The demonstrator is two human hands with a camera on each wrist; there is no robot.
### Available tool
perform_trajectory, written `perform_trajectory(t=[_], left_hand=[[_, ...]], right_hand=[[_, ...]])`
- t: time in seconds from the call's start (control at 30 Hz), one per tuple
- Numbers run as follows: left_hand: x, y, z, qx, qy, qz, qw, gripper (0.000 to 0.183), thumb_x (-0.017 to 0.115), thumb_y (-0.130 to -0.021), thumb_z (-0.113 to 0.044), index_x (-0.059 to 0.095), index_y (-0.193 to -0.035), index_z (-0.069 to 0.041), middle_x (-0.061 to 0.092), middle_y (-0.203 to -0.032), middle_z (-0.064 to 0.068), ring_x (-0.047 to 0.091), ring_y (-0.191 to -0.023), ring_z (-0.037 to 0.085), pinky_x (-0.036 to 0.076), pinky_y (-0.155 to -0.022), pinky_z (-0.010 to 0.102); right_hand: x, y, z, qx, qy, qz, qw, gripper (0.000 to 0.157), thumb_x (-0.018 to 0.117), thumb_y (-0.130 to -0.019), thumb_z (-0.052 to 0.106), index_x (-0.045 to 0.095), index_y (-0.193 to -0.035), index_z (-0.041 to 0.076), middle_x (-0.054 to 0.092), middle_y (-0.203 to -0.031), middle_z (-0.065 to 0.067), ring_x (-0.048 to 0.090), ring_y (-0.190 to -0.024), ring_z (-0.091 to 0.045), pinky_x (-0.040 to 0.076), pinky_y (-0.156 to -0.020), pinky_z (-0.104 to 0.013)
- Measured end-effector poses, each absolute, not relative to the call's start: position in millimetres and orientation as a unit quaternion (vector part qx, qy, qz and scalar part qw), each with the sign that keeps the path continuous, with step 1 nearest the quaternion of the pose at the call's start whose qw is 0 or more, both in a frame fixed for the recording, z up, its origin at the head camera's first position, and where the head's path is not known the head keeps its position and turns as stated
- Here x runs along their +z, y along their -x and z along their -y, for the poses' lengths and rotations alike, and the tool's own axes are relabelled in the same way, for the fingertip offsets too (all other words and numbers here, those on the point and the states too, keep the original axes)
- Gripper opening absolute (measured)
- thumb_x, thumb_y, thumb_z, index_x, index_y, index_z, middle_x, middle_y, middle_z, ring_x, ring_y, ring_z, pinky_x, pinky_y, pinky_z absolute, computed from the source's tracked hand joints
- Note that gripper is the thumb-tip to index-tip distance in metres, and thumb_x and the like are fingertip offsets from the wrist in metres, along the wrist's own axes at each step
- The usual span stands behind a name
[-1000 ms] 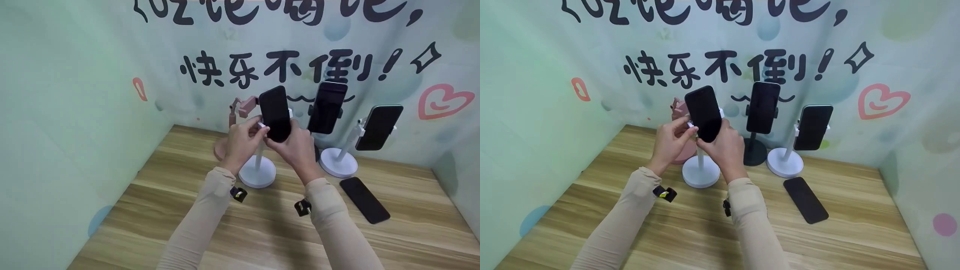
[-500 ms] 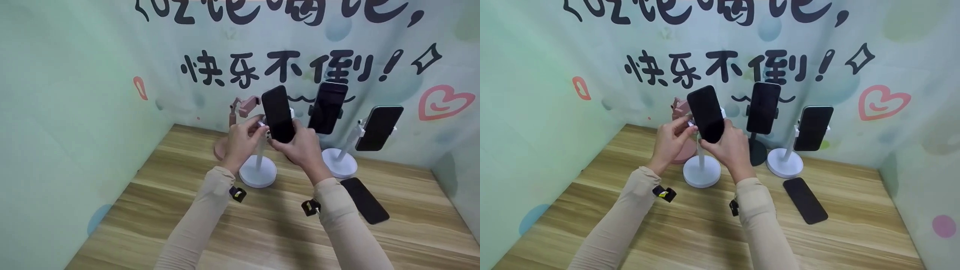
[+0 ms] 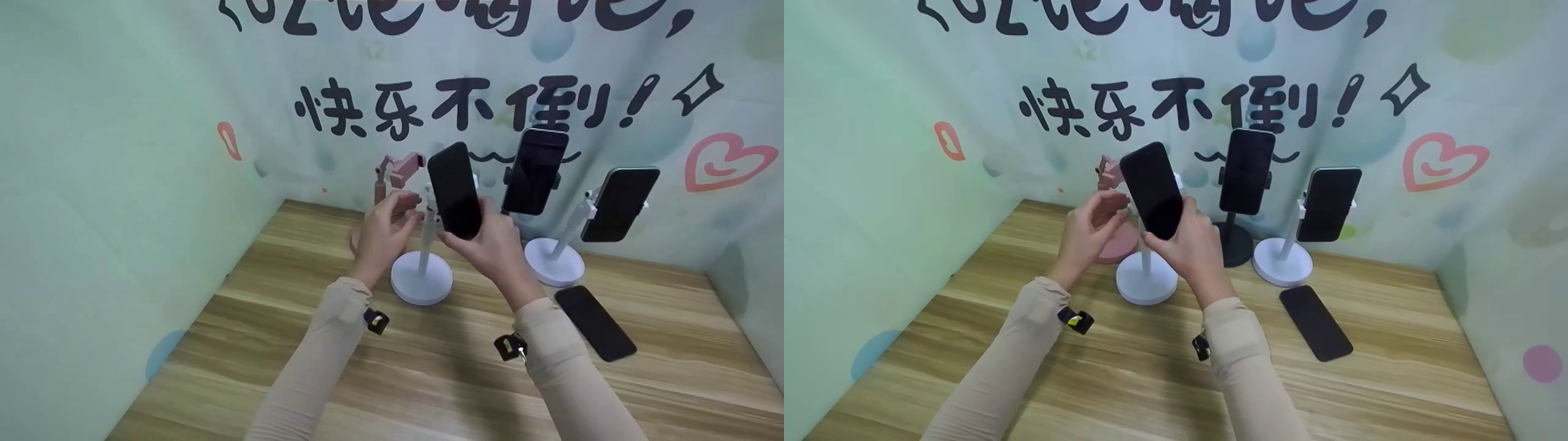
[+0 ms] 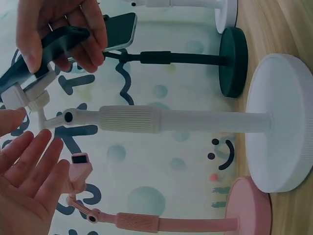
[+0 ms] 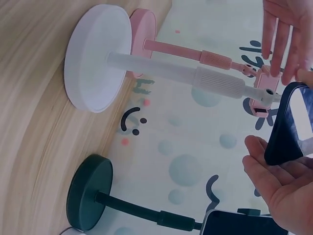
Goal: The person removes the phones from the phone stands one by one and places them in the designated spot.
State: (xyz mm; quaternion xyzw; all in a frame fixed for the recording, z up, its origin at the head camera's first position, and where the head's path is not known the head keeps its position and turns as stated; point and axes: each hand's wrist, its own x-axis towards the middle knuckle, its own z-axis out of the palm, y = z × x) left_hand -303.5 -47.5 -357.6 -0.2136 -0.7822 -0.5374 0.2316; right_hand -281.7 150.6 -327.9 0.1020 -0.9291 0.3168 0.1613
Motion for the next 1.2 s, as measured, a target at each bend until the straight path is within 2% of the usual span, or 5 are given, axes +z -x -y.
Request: perform_trajectory(t=[0.47, 0.73, 0.93, 1.2], left_hand=[[-408.8, 318.6, 40.2, -0.516, 0.171, 0.831, 0.114, 0.048, 0.07, -0.092, -0.01, 0.054, -0.137, -0.003, 0.058, -0.141, 0.016, 0.059, -0.128, 0.035, 0.05, -0.108, 0.044], [-422.7, 325.1, 30.9, -0.484, 0.148, 0.859, 0.074, 0.037, 0.068, -0.094, -0.012, 0.058, -0.129, -0.001, 0.065, -0.131, 0.016, 0.063, -0.123, 0.031, 0.05, -0.107, 0.042], [-428.7, 326.4, 27.6, -0.5, 0.147, 0.85, 0.08, 0.033, 0.067, -0.095, -0.013, 0.059, -0.123, 0.001, 0.068, -0.124, 0.019, 0.066, -0.116, 0.032, 0.05, -0.104, 0.045], [-431.0, 326.5, 25.3, -0.523, 0.142, 0.837, 0.079, 0.024, 0.064, -0.096, -0.009, 0.064, -0.117, 0.003, 0.07, -0.117, 0.021, 0.067, -0.113, 0.032, 0.053, -0.102, 0.042]], right_hand=[[-332.8, 275.9, -157.0, 0.337, -0.102, 0.919, 0.179, 0.079, 0.08, -0.08, 0.042, 0.044, -0.137, 0.0, 0.067, -0.114, -0.023, 0.067, -0.102, -0.037, 0.056, -0.086, -0.053], [-333.5, 275.3, -158.8, 0.342, -0.087, 0.917, 0.188, 0.079, 0.08, -0.08, 0.042, 0.043, -0.136, 0.001, 0.067, -0.111, -0.023, 0.066, -0.1, -0.038, 0.055, -0.085, -0.053], [-335.5, 274.7, -160.3, 0.34, -0.083, 0.916, 0.194, 0.08, 0.08, -0.08, 0.043, 0.043, -0.137, 0.0, 0.066, -0.116, -0.023, 0.065, -0.103, -0.037, 0.054, -0.089, -0.051], [-336.8, 273.5, -165.5, 0.354, -0.084, 0.909, 0.205, 0.081, 0.081, -0.079, 0.042, 0.043, -0.138, 0.001, 0.064, -0.123, -0.022, 0.063, -0.109, -0.036, 0.052, -0.095, -0.051]])
